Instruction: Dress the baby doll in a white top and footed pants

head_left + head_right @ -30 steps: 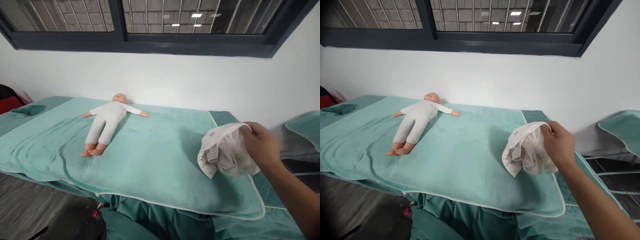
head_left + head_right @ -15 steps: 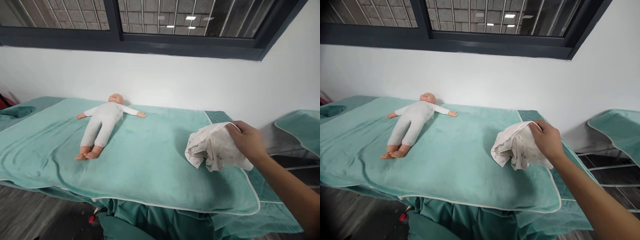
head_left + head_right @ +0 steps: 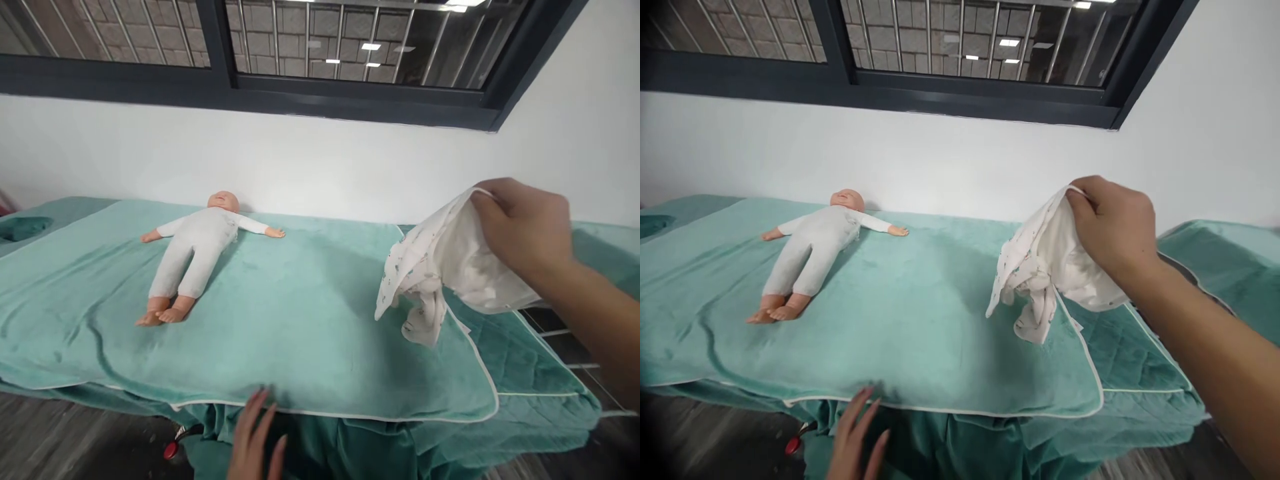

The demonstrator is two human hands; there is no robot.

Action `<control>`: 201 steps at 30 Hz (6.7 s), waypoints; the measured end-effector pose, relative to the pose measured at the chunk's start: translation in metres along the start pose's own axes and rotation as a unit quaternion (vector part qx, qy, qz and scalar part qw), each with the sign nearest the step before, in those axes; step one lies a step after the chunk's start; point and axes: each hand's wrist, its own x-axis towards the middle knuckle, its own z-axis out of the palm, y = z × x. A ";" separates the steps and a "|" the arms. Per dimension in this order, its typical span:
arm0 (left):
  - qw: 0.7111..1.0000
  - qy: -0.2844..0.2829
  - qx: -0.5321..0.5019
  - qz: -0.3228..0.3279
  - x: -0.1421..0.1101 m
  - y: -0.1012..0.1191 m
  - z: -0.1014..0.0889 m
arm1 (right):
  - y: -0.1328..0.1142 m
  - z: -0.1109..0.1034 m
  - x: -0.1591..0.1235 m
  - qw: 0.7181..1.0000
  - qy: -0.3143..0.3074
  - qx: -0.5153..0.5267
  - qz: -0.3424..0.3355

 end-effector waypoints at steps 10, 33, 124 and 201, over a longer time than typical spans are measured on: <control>0.952 0.036 -0.291 0.090 0.205 0.176 0.028 | -0.102 -0.047 0.003 0.982 0.032 0.145 -0.114; 0.904 -0.066 -0.415 -0.079 0.274 0.116 -0.076 | 0.043 0.118 -0.150 0.923 -0.380 -0.056 -0.002; 0.988 -0.082 0.058 -0.114 0.317 0.024 0.103 | -0.137 0.241 -0.140 0.949 -0.309 0.067 -0.018; 0.995 0.032 0.001 0.099 0.256 -0.045 0.047 | -0.147 0.237 -0.165 0.935 -0.347 -0.010 -0.074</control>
